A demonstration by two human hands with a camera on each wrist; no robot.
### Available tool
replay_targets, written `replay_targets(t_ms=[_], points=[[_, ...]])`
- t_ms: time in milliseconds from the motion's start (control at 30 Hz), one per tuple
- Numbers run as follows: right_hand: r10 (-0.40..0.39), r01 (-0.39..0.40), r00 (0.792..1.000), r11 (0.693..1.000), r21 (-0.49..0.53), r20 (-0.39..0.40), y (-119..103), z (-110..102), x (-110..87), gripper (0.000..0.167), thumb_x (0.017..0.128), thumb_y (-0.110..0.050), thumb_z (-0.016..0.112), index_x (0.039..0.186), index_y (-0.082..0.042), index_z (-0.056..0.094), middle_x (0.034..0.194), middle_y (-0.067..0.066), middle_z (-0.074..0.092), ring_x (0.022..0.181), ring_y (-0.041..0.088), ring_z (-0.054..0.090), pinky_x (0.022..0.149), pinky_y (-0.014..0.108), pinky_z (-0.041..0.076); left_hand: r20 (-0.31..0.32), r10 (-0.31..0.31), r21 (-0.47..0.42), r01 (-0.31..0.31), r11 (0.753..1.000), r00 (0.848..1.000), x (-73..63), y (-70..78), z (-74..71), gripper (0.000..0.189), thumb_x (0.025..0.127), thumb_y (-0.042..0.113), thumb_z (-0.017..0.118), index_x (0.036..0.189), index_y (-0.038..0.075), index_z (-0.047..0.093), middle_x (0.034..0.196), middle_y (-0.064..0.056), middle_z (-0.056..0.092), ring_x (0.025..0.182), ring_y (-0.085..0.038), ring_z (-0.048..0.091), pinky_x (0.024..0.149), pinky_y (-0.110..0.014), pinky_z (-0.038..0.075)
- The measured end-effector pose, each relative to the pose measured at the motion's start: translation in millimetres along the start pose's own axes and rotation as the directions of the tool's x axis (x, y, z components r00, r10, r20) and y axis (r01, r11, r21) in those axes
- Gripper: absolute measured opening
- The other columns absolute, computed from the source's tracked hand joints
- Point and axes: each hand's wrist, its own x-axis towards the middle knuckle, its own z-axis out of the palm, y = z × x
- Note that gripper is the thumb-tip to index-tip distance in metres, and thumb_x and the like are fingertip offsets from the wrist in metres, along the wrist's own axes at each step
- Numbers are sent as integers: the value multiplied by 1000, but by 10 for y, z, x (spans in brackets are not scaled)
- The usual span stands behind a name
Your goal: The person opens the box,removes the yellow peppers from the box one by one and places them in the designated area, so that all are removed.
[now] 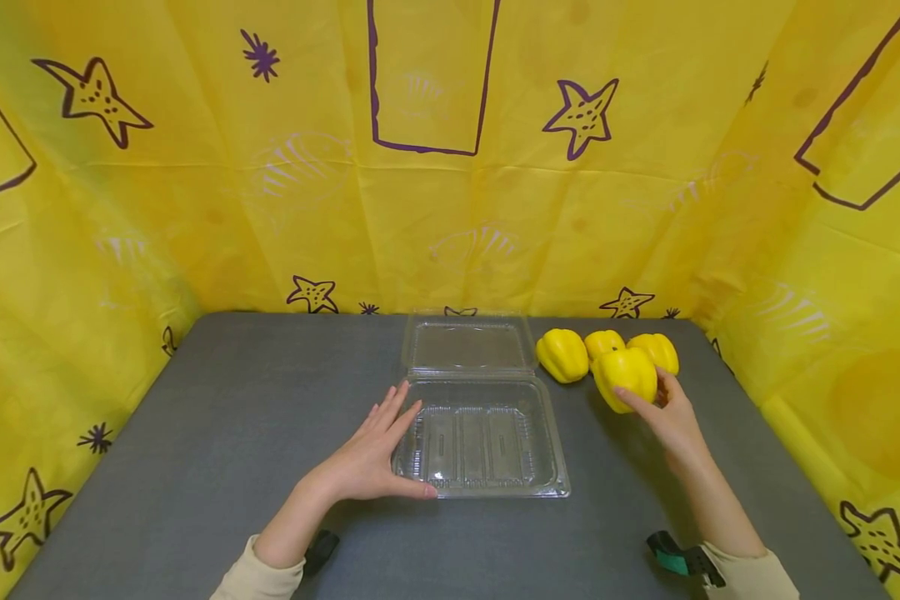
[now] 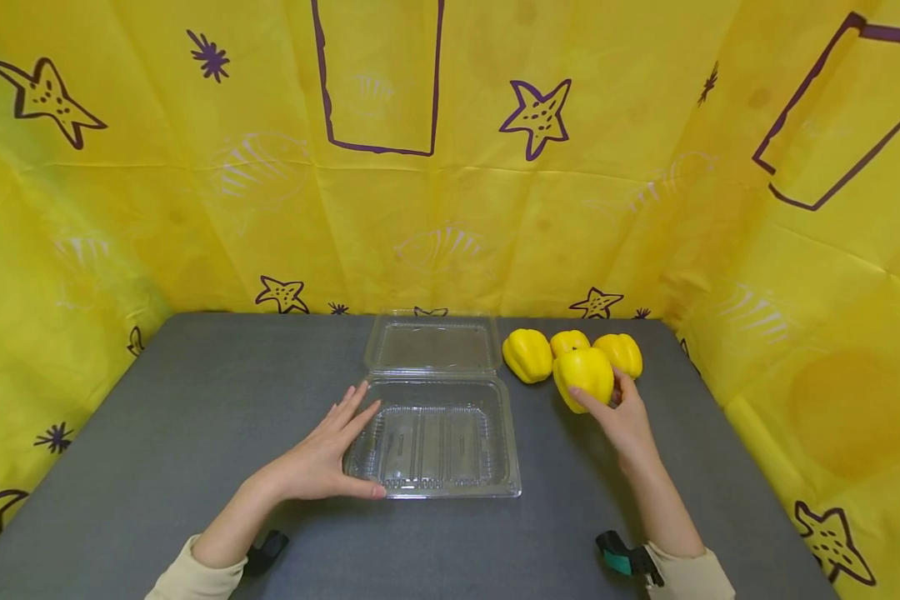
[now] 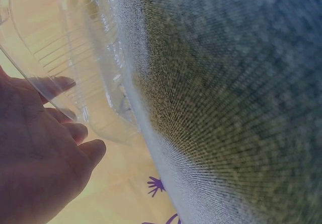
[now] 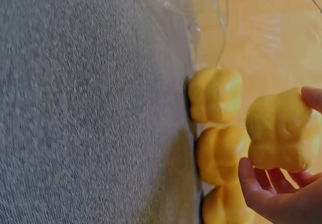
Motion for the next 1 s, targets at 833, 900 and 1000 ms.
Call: replay_targets(t_ms=[833, 900, 1000], points=[[170, -36, 949, 895, 445, -266, 188, -345, 178, 87, 86, -22, 76, 154, -10, 23, 116, -10, 42, 96, 7, 48, 69, 13, 49, 5, -6, 2, 6, 1000, 1000, 3, 5, -5, 126, 65, 78, 70, 156, 6, 19, 163, -9, -9, 148, -28, -8, 117, -51, 5], [183, -31, 945, 875, 482, -271, 198, -380, 187, 84, 86, -19, 76, 152, -10, 25, 115, -9, 42, 95, 7, 49, 68, 13, 50, 5, -5, 3, 5, 1000, 1000, 4, 5, -5, 126, 65, 78, 70, 156, 6, 19, 163, -9, -9, 148, -28, -8, 117, -51, 5], [210, -34, 938, 849, 528, -277, 217, -438, 205, 77, 86, -17, 76, 148, -14, 30, 114, -9, 42, 93, 6, 50, 68, 14, 50, 4, -3, 4, 3, 1000, 1000, 4, 4, -3, 126, 65, 78, 69, 156, 6, 19, 163, -9, -9, 148, -28, -8, 117, -51, 5]])
